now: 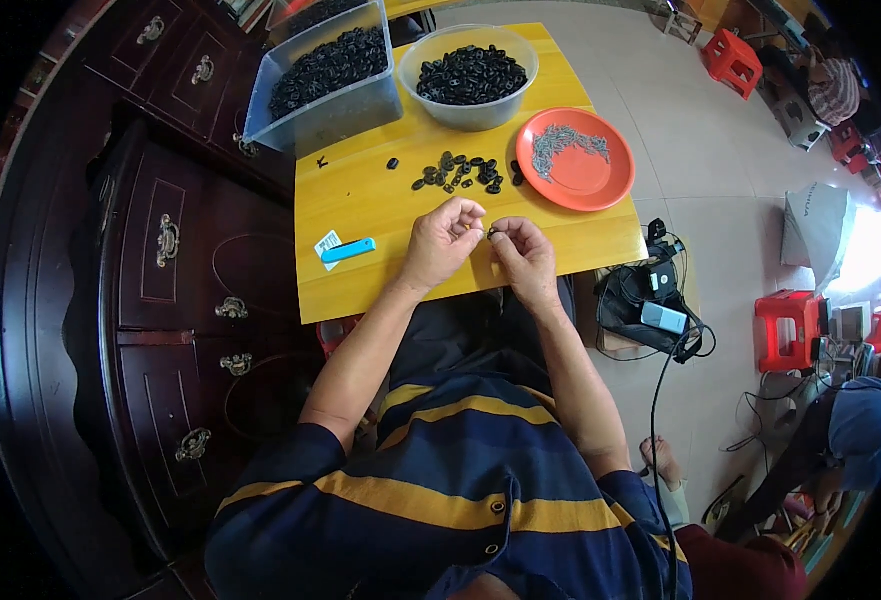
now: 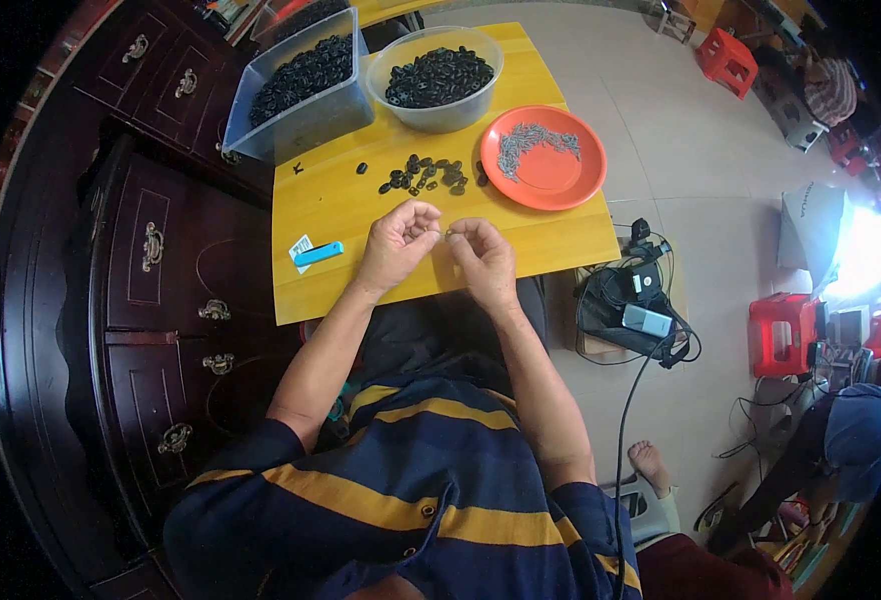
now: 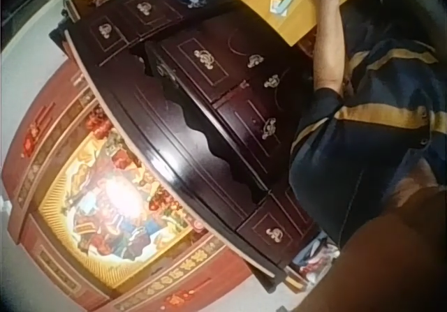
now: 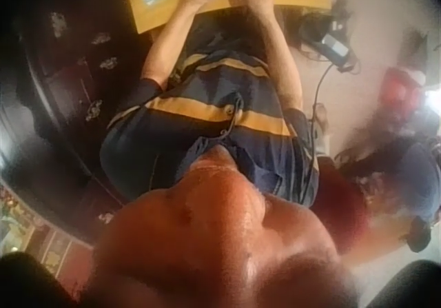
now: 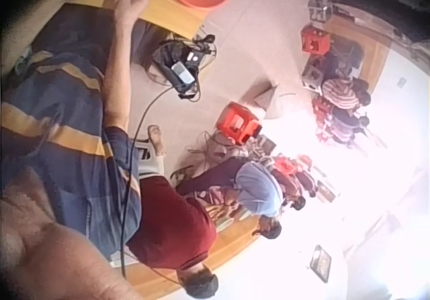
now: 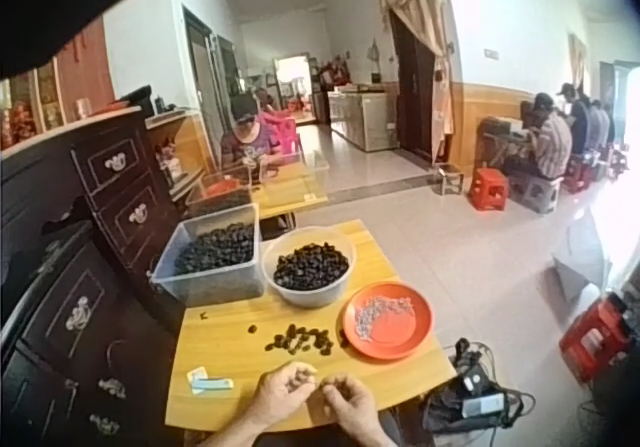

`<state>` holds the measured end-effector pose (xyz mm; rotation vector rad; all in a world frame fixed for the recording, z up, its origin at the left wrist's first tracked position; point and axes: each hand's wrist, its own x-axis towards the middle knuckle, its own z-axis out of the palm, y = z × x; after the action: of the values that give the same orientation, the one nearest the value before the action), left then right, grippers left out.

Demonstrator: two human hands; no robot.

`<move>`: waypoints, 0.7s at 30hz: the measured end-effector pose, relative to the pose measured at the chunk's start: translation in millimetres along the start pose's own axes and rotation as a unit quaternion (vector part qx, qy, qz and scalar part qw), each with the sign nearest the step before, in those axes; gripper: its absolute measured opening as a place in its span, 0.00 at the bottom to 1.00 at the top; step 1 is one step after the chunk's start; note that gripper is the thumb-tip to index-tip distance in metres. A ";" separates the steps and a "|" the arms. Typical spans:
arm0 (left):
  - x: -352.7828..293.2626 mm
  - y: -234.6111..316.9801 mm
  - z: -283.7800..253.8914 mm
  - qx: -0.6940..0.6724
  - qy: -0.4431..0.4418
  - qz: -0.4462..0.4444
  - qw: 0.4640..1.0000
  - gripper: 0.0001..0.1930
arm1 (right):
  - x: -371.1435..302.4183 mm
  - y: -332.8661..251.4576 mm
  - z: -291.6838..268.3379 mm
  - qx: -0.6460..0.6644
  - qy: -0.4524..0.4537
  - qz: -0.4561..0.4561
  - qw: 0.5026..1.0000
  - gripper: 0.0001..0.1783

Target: The person assembles small components by picking up metal pins from a plate and plastic pieces from the table, then inserting the pins into the plastic pieces by hand.

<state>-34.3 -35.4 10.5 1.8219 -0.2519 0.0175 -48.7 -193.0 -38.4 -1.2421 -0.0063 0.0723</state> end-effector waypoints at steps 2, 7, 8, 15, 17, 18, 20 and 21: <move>0.4 1.2 1.1 0.024 -0.003 0.004 1.000 0.09 | -0.4 -1.0 -0.3 -0.005 0.005 0.002 1.000 0.06; 2.6 -1.2 1.6 0.005 0.001 0.004 1.000 0.09 | -0.7 -2.1 0.5 0.003 0.000 0.000 1.000 0.06; 3.0 -1.7 1.7 0.003 0.007 0.004 1.000 0.09 | -0.7 -3.4 0.6 -0.012 0.005 0.001 1.000 0.06; 3.1 0.4 1.7 0.005 0.000 0.001 1.000 0.08 | -0.4 -3.6 0.1 -0.005 0.010 0.010 1.000 0.06; 3.2 -0.5 1.7 0.001 0.000 0.000 1.000 0.08 | 0.2 -3.1 0.2 0.000 0.012 0.013 1.000 0.06; 3.1 -0.8 1.7 -0.003 0.000 0.000 1.000 0.08 | 0.2 -3.1 0.1 0.004 0.014 0.014 1.000 0.06; 2.7 -1.3 1.5 -0.007 0.001 -0.003 1.000 0.08 | 0.1 -1.3 -0.6 0.000 0.010 0.008 1.000 0.06; 2.6 -1.4 1.5 -0.010 0.002 -0.006 1.000 0.08 | 0.2 -0.7 -0.9 -0.003 0.006 0.002 1.000 0.06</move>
<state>-31.6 -36.9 9.2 1.8027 -0.2384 0.0104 -48.4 -194.1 -38.1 -1.2482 0.0057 0.0679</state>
